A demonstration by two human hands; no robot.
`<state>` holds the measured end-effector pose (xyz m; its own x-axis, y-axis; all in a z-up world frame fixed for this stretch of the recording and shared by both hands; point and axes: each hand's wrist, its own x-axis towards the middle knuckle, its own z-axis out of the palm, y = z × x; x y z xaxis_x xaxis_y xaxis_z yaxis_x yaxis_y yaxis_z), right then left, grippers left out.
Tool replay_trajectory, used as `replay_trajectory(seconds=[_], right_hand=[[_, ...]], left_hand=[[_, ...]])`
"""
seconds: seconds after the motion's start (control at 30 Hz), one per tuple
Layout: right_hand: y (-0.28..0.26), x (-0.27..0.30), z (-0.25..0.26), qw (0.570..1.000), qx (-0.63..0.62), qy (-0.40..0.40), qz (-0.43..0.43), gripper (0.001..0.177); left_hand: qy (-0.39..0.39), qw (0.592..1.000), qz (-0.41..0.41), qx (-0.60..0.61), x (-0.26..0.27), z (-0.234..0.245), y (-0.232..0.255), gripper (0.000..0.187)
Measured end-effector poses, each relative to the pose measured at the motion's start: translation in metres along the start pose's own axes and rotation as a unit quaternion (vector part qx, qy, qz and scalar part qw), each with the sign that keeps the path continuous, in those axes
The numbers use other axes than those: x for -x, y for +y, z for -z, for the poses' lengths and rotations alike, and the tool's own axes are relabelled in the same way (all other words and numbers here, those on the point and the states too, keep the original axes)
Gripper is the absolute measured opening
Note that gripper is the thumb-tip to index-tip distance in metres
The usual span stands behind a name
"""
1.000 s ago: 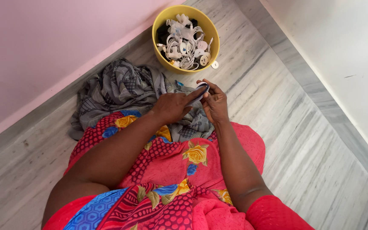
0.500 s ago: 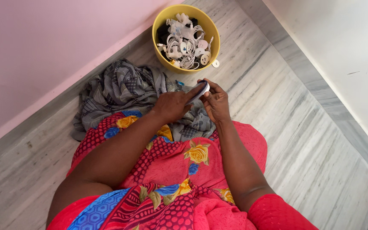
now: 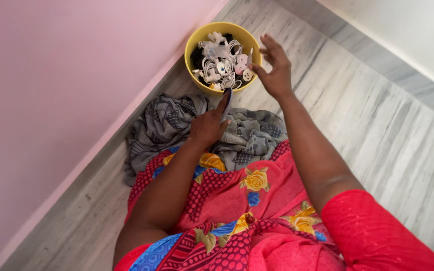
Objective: The person sits on the floor and sorts a pile of electronic accessories. They pour the contents of a yellow bucket onto the floor, then pick up black power adapters and white charging cables one by one, placing them back into the bucket.
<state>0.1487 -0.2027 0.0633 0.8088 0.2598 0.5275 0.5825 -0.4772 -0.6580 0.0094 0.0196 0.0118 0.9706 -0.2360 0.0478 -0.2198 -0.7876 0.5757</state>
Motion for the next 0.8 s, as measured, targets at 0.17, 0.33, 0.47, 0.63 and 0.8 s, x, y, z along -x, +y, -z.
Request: replay_trajectory(seconds=[0.17, 0.33, 0.47, 0.63, 0.8], right_hand=[[0.015, 0.012, -0.005, 0.980, 0.134, -0.144, 0.023, 0.054], [0.023, 0.064, -0.048, 0.894, 0.383, -0.193, 0.127, 0.076], [0.057, 0.087, -0.071, 0.880, 0.399, -0.254, 0.039, 0.037], [0.110, 0.131, -0.086, 0.878, 0.376, -0.295, 0.020, 0.009], [0.140, 0.156, -0.105, 0.876, 0.312, -0.362, -0.061, 0.013]], left_hand=[[0.020, 1.000, 0.018, 0.017, -0.009, -0.006, -0.022, 0.107], [0.046, 0.995, 0.078, 0.029, -0.018, -0.011, -0.052, 0.110], [0.048, 0.992, 0.117, 0.025, -0.020, -0.016, -0.068, 0.110], [0.048, 0.992, 0.119, 0.011, -0.022, -0.013, -0.069, 0.111], [0.063, 0.993, 0.096, 0.027, -0.021, -0.020, -0.065, 0.112]])
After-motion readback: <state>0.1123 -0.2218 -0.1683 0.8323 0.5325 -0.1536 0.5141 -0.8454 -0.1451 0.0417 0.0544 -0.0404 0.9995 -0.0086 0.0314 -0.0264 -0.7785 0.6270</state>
